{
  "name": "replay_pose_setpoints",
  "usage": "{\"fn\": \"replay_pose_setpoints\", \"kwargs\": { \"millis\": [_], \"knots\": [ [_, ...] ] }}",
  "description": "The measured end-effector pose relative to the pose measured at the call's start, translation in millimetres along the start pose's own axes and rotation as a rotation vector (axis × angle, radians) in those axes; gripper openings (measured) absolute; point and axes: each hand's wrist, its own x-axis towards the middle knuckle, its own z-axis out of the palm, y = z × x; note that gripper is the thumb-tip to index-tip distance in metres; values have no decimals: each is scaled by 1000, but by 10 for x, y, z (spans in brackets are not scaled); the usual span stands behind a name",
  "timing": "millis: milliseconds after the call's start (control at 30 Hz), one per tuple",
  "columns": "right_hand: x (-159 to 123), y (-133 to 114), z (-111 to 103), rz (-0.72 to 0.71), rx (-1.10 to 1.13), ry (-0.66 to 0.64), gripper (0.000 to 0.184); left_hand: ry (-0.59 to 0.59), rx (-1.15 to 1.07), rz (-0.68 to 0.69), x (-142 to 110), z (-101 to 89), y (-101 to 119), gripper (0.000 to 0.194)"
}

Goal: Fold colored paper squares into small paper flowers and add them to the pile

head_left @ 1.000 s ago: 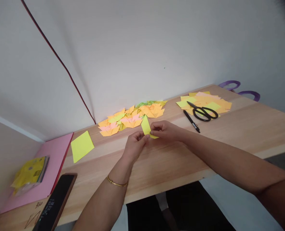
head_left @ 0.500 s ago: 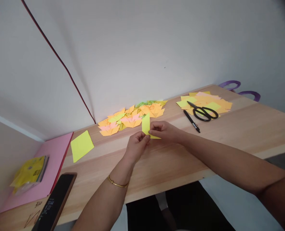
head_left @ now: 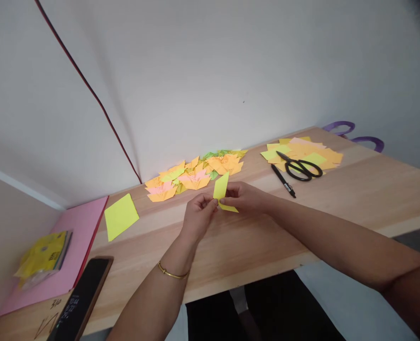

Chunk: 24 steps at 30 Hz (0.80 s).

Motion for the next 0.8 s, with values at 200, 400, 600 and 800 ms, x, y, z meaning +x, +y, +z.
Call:
{"fn": "replay_pose_setpoints", "kwargs": {
  "millis": [200,400,600,800],
  "knots": [
    [7,29,24,34,6,18,18,-26,58,47,-24,-10,46,20],
    [17,19,34,0,75,-46,21,29,183,98,-47,-1,118,22],
    [1,21,34,7,58,16,25,-4,-32,24,-14,12,19,21],
    [2,16,28,18,0,71,19,9,-20,15,-14,4,-10,19]
  ]
}}
